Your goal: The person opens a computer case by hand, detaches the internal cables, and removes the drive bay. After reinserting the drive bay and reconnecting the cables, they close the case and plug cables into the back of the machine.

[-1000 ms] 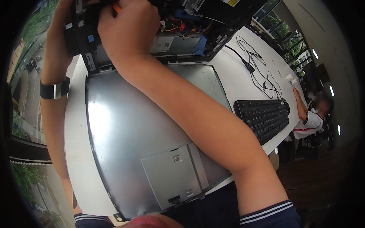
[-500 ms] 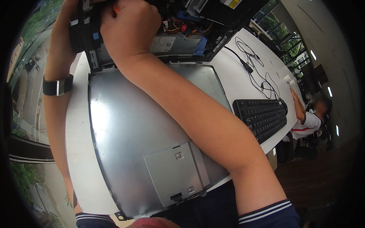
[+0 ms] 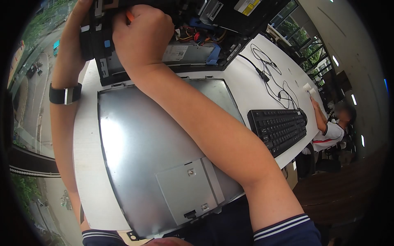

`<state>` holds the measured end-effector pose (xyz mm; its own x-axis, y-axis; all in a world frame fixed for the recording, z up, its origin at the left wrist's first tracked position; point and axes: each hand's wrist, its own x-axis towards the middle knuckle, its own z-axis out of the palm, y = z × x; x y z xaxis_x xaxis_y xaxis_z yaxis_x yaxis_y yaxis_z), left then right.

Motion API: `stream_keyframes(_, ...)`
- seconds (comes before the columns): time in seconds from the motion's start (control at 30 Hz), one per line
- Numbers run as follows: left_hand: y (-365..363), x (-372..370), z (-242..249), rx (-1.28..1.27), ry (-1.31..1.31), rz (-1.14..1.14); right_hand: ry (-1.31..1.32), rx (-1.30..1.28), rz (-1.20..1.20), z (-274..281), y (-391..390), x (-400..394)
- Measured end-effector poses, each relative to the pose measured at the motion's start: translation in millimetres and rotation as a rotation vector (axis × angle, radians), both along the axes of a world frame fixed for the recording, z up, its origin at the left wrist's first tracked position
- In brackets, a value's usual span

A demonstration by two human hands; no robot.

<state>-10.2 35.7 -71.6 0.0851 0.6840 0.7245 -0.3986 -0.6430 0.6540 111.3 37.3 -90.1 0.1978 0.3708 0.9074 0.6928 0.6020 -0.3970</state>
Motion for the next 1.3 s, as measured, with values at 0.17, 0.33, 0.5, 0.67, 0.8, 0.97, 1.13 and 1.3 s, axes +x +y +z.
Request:
stream_keyframes(0.17,5,-9,0,0.020,0.021,-0.060,0.047,0.027,-0.009,1,0,-1)
stream_keyframes(0.33,-5,8,4,-0.031,-0.064,0.050,0.081,0.056,-0.005,0,0,-5)
stream_keyframes(0.5,3,-2,-2,0.065,0.020,0.019,0.051,0.028,-0.045,-1,1,-3)
stream_keyframes(0.67,0,4,-1,0.023,-0.016,0.035,0.059,0.041,-0.027,-1,2,-3)
stream_keyframes(0.8,-1,6,-1,0.044,-0.024,0.028,0.067,0.033,-0.051,-1,3,-3)
stream_keyframes(0.97,4,2,-3,0.041,-0.022,0.003,0.027,0.039,-0.099,-2,5,-6)
stream_keyframes(1.13,8,-11,-1,0.023,0.104,-0.041,0.016,0.092,-0.113,-3,7,-6)
stream_keyframes(1.3,1,8,-1,0.038,-0.069,0.009,-0.023,0.039,-0.123,-2,6,-4)
